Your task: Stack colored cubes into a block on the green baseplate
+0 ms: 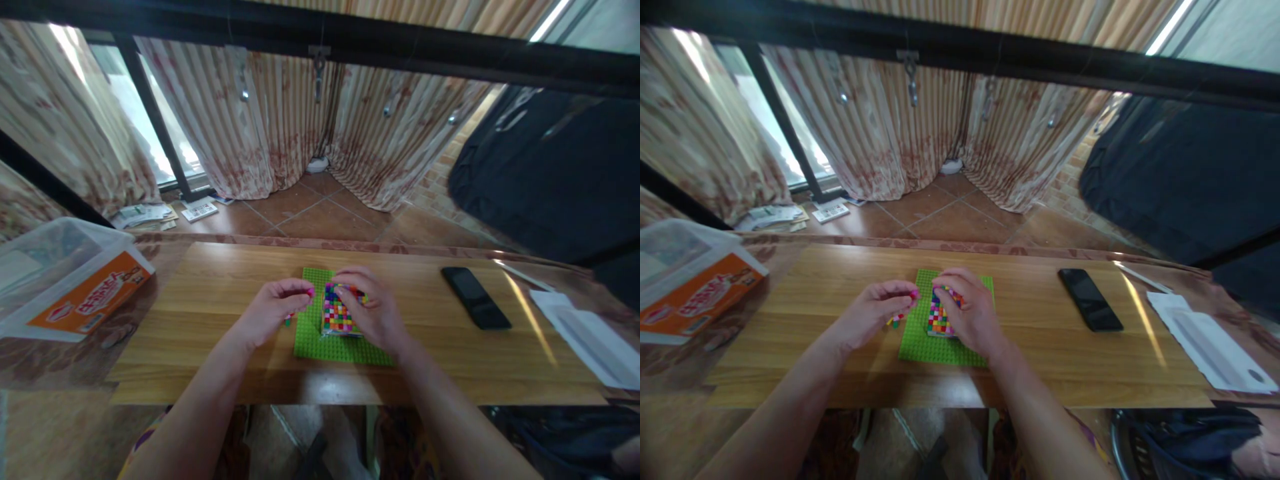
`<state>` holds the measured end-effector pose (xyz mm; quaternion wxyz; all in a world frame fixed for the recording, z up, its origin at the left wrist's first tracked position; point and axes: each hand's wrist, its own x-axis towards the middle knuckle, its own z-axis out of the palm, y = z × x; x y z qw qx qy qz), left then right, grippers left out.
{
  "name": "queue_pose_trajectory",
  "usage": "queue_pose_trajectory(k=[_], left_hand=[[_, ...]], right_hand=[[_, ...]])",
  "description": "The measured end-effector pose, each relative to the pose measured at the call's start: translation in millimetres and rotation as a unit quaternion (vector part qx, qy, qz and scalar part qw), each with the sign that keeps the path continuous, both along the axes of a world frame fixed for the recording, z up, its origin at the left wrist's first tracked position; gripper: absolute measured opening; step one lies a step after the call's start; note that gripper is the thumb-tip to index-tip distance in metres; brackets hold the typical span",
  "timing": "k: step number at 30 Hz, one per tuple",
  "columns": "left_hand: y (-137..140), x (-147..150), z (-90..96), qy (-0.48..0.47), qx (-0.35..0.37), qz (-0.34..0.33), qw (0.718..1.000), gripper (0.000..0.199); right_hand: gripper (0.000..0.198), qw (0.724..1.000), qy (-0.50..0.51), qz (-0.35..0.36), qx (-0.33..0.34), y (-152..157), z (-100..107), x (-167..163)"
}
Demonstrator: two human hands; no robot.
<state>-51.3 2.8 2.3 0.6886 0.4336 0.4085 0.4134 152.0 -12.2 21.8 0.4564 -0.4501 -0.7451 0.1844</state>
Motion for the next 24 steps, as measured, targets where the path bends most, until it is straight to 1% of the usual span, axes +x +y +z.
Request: queue_pose_trajectory(k=[3, 6, 18, 22, 24], left_hand=[[-6.1, 4.7, 3.2, -0.074, -0.034, -0.033, 0.996, 0.027], [-8.7, 8.1, 5.2, -0.113, -0.045, -0.05, 0.991, 0.027], [-8.4, 10.6, 5.2, -0.101, -0.03, -0.062, 0.993, 0.026], [-7.1, 9.5, 3.7, -0.086, -0.02, -0.061, 0.994, 0.028], [-6.1, 7.9, 3.5, -0.074, -0.022, -0.051, 0.996, 0.029]], right_hand=[[0.021, 0.999, -0.016, 0.045, -0.006, -2.9, 2.0, -3.8], [0.024, 0.997, -0.04, 0.07, -0.012, -4.4, 3.0, -5.1], [0.015, 0.993, -0.049, 0.087, -0.056, -5.9, 5.0, -6.2], [0.011, 0.994, -0.035, 0.075, -0.071, -5.2, 5.6, -4.5], [0.01, 0.996, -0.022, 0.057, -0.069, -3.0, 6.1, 0.3]])
